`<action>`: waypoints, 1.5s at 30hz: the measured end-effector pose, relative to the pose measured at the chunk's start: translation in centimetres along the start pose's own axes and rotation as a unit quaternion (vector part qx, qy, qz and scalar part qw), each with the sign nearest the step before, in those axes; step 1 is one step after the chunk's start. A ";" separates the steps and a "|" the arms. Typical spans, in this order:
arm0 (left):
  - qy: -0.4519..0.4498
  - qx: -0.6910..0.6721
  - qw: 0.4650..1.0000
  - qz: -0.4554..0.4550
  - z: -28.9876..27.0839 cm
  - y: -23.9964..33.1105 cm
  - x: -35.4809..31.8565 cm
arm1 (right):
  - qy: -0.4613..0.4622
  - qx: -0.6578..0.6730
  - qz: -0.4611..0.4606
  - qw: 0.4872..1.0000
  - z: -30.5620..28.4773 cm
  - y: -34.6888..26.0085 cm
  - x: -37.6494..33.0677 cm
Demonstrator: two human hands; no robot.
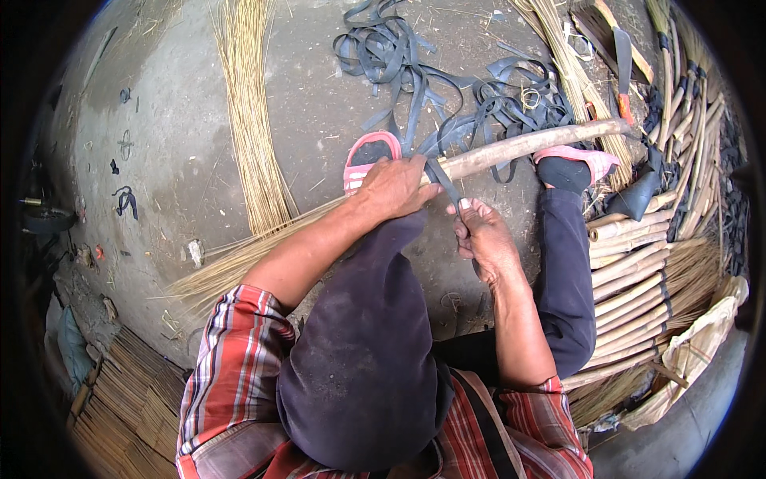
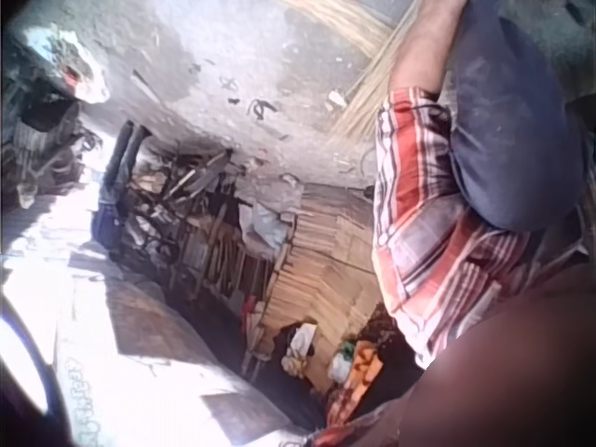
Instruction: The person assembles a broom by gathering thin sticks, aligning them, and securing them to a wooden handle using black straps. The person repeatedly wraps and ties the straps around the base of the sticks to form a finished broom.
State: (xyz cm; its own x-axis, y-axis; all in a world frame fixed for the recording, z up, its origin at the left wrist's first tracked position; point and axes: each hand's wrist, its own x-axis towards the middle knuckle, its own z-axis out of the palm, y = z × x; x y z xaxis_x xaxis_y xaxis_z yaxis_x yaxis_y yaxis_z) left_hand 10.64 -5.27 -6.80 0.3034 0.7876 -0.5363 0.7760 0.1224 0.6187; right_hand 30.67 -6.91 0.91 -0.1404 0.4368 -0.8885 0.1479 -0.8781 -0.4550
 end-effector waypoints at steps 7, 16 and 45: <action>0.118 0.003 0.991 0.056 0.5 -0.5 -0.2 | -0.011 0.017 0.009 1.000 0.0 -0.7 0.0; 0.187 0.067 0.979 0.040 0.9 0.2 -0.2 | -0.021 0.047 0.020 0.998 0.9 -1.3 1.1; 0.184 0.150 0.971 0.004 2.2 -0.6 1.1 | -0.022 0.090 0.009 0.996 1.4 -1.2 1.8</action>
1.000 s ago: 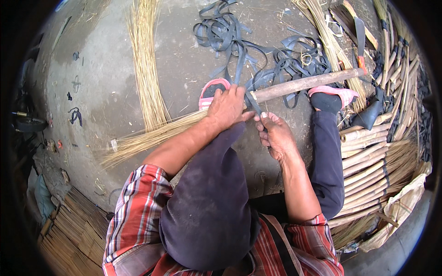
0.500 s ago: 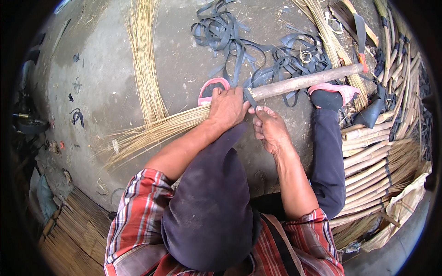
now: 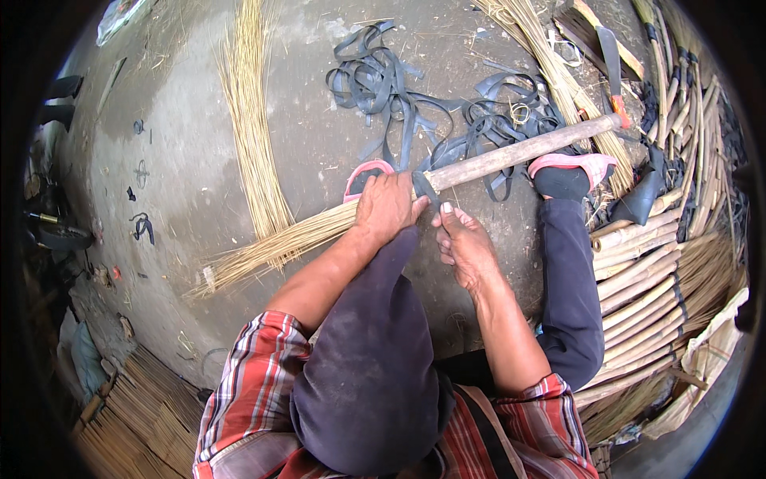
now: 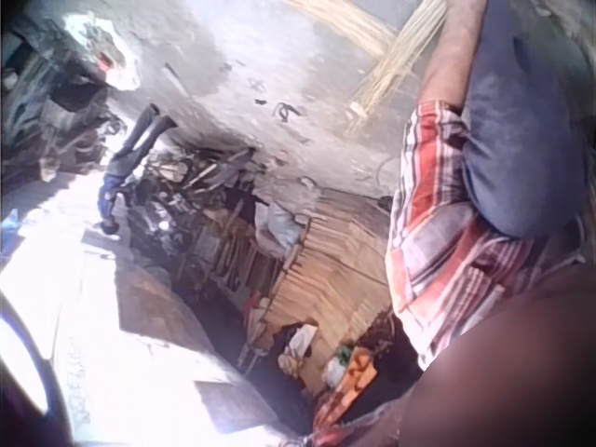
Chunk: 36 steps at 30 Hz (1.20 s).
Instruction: The person assembles a broom by gathering thin sticks, aligning them, and securing them to a wooden handle using black straps. The person repeatedly wraps and ties the straps around the base of the sticks to form a finished broom.
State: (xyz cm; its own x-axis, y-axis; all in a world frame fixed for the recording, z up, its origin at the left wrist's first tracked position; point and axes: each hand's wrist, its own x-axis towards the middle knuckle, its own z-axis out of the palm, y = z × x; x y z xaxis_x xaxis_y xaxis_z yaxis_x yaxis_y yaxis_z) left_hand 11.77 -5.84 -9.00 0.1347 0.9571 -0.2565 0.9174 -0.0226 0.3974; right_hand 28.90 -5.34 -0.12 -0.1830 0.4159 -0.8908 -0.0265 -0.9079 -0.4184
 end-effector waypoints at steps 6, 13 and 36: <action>-0.026 0.001 1.000 0.008 0.2 -0.7 1.2 | 0.011 -0.006 -0.059 0.998 0.5 1.0 -5.1; -0.043 -0.008 0.999 -0.001 -0.1 -1.1 2.0 | 0.018 -0.035 -0.110 0.993 0.6 2.5 -10.6; -0.131 -0.107 0.985 -0.028 -1.6 -0.5 2.8 | 0.081 -0.238 -0.199 0.947 -3.9 9.4 -15.7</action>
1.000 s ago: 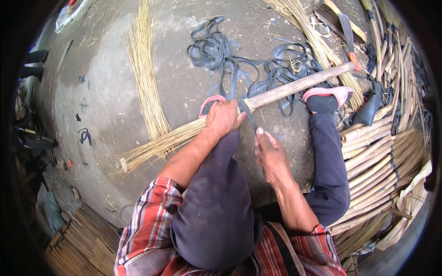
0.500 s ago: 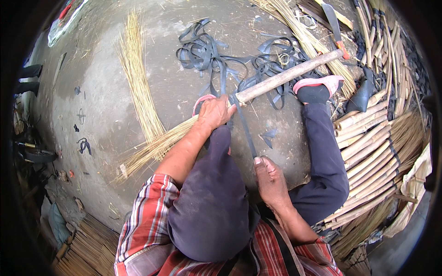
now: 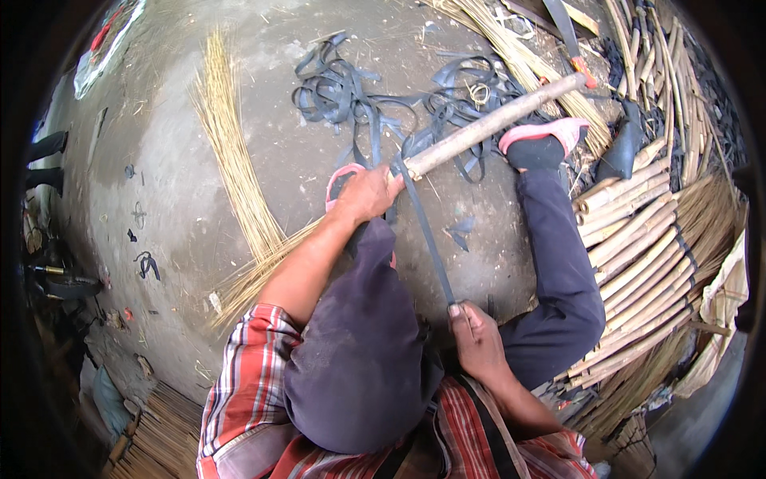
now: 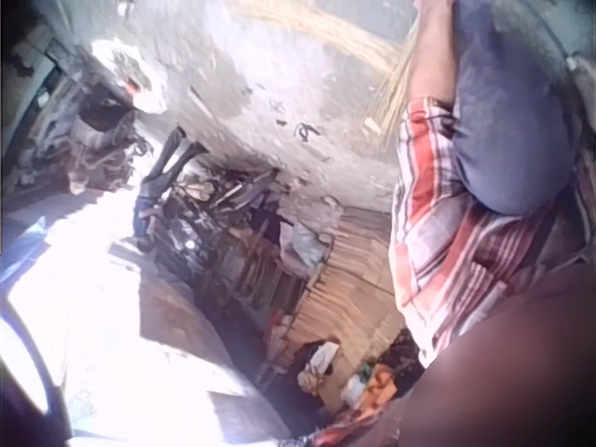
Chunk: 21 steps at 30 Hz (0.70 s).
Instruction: The person assembles a broom by gathering thin sticks, aligning them, and securing them to a wooden handle using black straps. The person repeatedly wraps and ties the straps around the base of the sticks to form a finished broom.
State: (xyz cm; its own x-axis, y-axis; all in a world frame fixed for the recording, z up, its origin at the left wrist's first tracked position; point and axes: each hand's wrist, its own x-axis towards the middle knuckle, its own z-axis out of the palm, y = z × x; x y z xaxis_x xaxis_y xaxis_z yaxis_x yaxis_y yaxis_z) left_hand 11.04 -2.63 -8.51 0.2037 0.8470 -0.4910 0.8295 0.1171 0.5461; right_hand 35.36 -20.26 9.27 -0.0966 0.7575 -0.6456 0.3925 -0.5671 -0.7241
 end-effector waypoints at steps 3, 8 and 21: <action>-0.078 -0.122 0.989 -0.024 -0.9 0.4 -0.1 | -0.010 -0.104 0.007 0.994 -0.1 5.0 3.0; -0.235 -0.418 0.867 -0.138 -1.9 1.4 -0.3 | -0.025 -0.132 0.023 0.991 3.3 10.5 15.5; -0.186 -0.418 0.883 -0.101 0.5 0.0 -0.3 | -0.152 -0.312 -0.101 0.932 1.6 2.9 27.0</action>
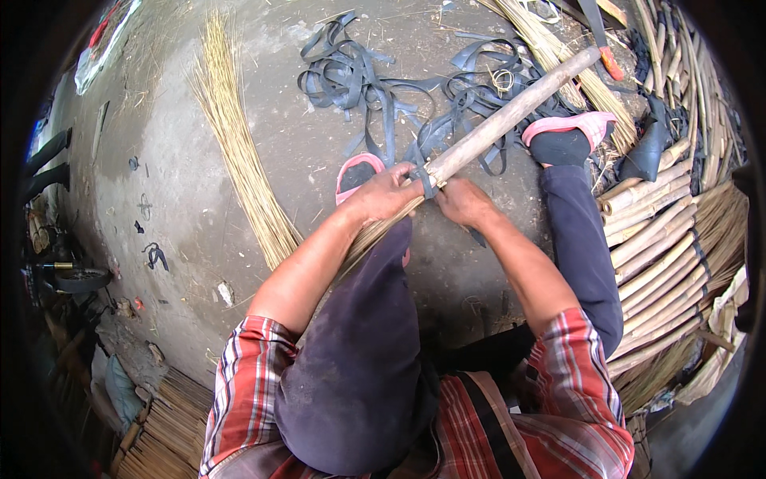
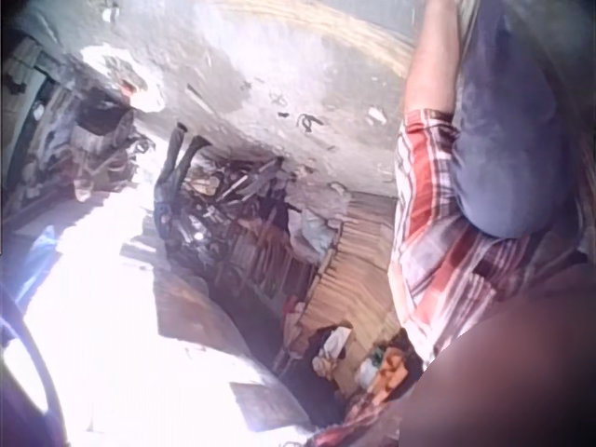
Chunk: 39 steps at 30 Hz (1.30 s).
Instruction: The person assembles a broom by gathering thin sticks, aligning them, and securing them to a wooden handle using black straps. The person repeatedly wraps and ties the straps around the base of the sticks to form a finished broom.
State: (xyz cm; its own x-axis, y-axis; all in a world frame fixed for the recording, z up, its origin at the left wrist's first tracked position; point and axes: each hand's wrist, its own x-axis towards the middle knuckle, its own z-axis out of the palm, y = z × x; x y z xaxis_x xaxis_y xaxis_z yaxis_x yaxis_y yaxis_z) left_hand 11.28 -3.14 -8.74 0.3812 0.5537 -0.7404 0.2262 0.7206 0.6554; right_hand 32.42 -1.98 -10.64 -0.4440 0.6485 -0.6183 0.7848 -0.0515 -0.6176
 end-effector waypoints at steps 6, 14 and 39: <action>0.165 0.276 0.940 0.117 1.6 -0.3 -1.0 | 0.074 -0.095 -0.102 0.987 -7.9 -4.2 -3.4; 0.178 0.282 0.935 0.120 2.3 0.2 -1.6 | 0.036 -0.321 -0.160 0.933 -8.0 -5.7 2.2; 0.164 0.137 0.976 0.031 1.5 -0.4 0.9 | 0.320 0.217 0.083 0.918 7.2 -3.6 -5.4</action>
State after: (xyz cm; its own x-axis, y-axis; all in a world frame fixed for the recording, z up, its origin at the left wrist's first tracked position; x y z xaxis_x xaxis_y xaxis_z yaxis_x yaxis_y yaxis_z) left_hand 12.87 -3.58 -9.48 0.1037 0.7293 -0.6762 0.4608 0.5673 0.6825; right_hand 28.85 -10.79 -8.61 0.1208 0.9109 -0.3945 0.5099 -0.3979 -0.7627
